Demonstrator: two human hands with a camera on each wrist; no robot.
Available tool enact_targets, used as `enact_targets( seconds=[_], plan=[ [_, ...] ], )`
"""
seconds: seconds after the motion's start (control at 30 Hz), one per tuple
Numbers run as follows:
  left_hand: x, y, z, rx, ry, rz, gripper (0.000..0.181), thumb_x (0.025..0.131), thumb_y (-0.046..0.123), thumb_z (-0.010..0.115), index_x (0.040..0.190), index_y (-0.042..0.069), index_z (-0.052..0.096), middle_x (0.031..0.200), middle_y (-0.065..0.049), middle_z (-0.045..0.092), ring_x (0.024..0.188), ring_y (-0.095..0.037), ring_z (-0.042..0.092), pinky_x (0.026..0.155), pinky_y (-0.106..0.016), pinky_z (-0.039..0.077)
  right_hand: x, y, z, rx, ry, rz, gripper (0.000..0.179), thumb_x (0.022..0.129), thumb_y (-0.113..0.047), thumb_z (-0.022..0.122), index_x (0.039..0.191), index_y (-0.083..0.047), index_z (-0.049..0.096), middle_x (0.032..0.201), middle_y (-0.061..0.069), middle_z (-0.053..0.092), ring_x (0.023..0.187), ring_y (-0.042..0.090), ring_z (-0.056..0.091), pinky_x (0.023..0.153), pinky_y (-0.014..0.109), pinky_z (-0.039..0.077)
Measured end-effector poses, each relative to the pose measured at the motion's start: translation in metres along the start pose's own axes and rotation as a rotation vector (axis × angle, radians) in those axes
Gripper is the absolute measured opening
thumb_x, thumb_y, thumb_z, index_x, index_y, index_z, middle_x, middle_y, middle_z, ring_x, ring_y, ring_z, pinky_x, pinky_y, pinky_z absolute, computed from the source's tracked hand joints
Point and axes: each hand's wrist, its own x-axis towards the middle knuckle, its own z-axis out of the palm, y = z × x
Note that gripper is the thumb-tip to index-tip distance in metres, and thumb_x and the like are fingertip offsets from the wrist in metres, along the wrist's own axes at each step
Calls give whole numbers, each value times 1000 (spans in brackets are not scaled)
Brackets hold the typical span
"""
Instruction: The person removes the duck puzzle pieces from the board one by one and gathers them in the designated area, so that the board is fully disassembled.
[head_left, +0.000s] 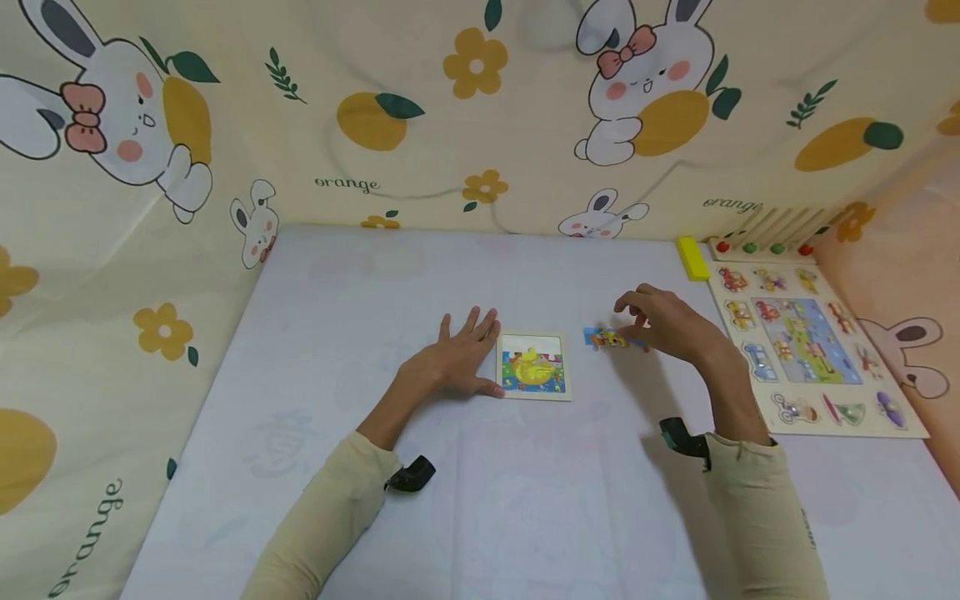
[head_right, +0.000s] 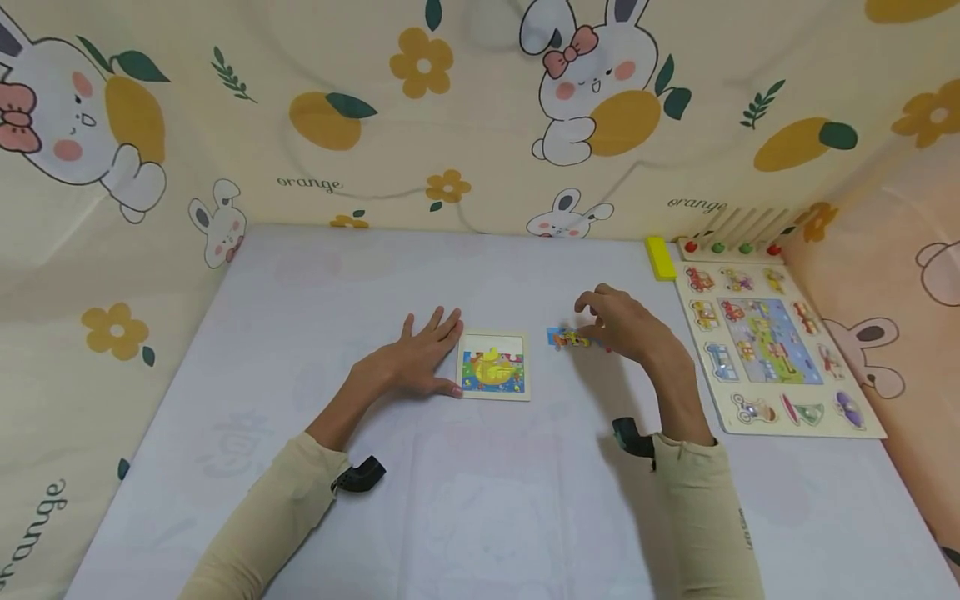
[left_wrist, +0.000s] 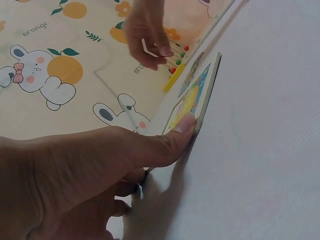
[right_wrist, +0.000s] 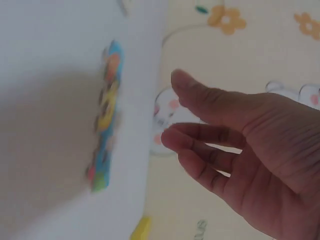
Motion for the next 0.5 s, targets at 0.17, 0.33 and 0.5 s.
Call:
enact_targets(
  seconds=[0.17,0.33,0.5],
  plan=[
    [0,0,1,-6,-7,1,111,94,62,67,168,7,6,178,-10,-7,166,-33,-10,130,-69,0,6,-25,3,32,-11,-45,36,93,-11,79,124,2,69,111,20,66,99,30,64,85,44,57],
    [1,0,-1,14,-5,5,111,94,63,67,169,7,6,178,-10,-7,166,-33,-9,130,-69,2,16,-43,13,38,-24,-96,34,92,-10,79,123,2,70,109,19,67,97,29,67,88,47,58],
    [1,0,-2,5,-22,-1,111,95,63,66,169,8,5,178,-9,-8,166,-33,-11,130,-68,1,29,-61,32,60,-81,-126,34,93,-14,79,123,0,71,106,14,68,94,25,65,85,40,58]
  ],
)
